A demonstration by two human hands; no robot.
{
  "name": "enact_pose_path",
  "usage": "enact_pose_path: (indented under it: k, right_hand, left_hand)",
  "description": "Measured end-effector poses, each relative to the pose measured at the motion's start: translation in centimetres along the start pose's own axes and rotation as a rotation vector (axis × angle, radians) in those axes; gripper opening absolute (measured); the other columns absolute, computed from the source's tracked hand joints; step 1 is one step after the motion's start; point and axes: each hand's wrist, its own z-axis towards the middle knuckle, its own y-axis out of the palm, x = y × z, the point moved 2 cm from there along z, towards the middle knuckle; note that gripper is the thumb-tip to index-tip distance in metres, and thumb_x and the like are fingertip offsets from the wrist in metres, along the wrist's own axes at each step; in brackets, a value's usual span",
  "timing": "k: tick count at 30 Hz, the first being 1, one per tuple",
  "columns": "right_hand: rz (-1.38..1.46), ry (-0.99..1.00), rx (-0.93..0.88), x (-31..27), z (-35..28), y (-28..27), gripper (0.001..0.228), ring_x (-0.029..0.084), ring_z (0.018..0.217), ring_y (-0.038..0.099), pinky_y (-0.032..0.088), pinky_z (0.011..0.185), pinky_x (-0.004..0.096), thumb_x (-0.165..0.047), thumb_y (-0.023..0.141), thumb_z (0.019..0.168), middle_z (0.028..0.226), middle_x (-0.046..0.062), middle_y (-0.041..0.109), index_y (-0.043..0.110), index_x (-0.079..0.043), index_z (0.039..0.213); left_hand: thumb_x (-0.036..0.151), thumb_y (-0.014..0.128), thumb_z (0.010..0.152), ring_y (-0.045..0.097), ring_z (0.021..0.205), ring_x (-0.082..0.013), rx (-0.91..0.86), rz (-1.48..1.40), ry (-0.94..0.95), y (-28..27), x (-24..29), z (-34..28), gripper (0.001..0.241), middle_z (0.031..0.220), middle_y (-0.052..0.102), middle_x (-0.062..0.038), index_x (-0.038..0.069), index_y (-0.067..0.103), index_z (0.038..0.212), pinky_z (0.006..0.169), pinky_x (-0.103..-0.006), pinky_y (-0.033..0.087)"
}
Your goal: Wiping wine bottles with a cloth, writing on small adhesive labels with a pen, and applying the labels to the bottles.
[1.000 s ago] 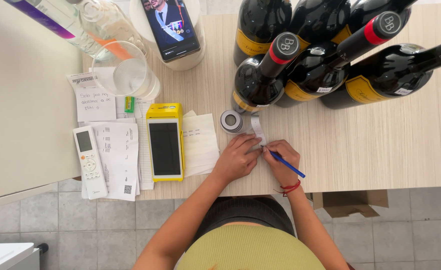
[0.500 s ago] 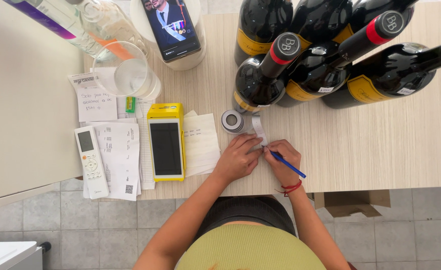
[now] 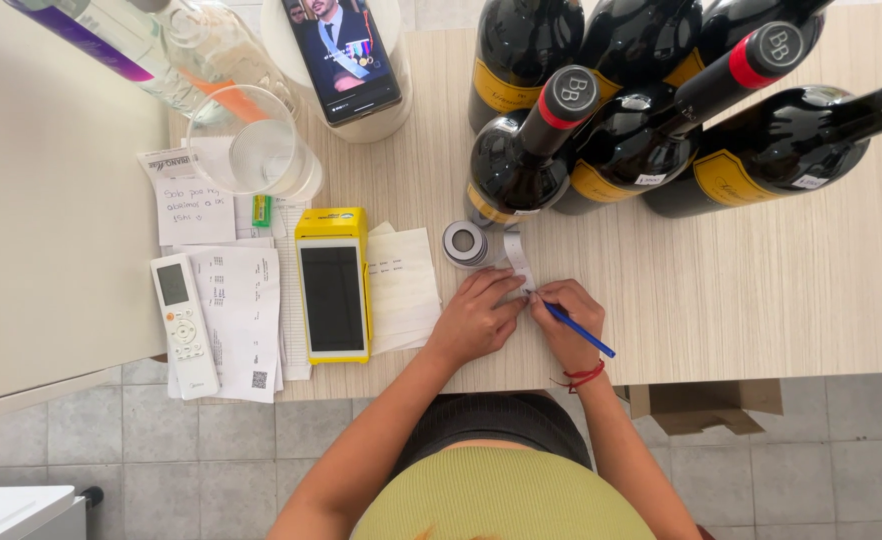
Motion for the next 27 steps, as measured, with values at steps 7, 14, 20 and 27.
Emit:
enact_pose_path:
  k: [7,14,20,27]
  right_hand:
    - [-0.008,-0.007,0.002,0.33,-0.29,0.08,0.017,0.028,0.071,0.072,0.055,0.062,0.033,-0.003,0.080,0.090,0.078,0.014,0.071,0.070,-0.001,0.076]
    - [-0.025,0.002,-0.002,0.15,-0.12,0.08,0.017,0.028,0.070,0.071,0.055,0.062,0.033,-0.003,0.079,0.090,0.078,0.015,0.071,0.070,0.000,0.076]
    - [-0.023,-0.001,0.002,0.51,-0.27,0.08,0.017,0.027,0.069,0.071,0.053,0.061,0.032,-0.002,0.080,0.090,0.077,0.015,0.070,0.069,0.000,0.076]
    - [-0.017,-0.004,0.010,0.20,-0.26,0.00,0.018,0.028,0.069,0.071,0.054,0.061,0.032,-0.002,0.079,0.090,0.077,0.015,0.071,0.069,0.000,0.075]
  left_hand:
    - [0.013,0.066,0.088,0.065,0.118,-0.0276,0.005,0.006,-0.006,0.24,-0.04,-0.23,0.015,0.115,0.071,-0.009,0.015,0.077,0.097,0.107,-0.0462,0.049]
    - [0.014,0.065,0.088,0.065,0.118,-0.0271,-0.006,0.008,-0.015,0.23,-0.03,-0.17,0.015,0.115,0.071,-0.008,0.016,0.077,0.097,0.107,-0.0461,0.049]
    - [0.013,0.065,0.088,0.065,0.119,-0.0260,-0.008,0.008,-0.011,0.15,-0.03,-0.16,0.015,0.116,0.071,-0.008,0.016,0.077,0.097,0.108,-0.0456,0.048]
    - [0.012,0.065,0.088,0.065,0.119,-0.0273,-0.008,-0.008,-0.019,0.02,0.10,-0.05,0.015,0.115,0.071,-0.009,0.015,0.077,0.097,0.108,-0.0465,0.048]
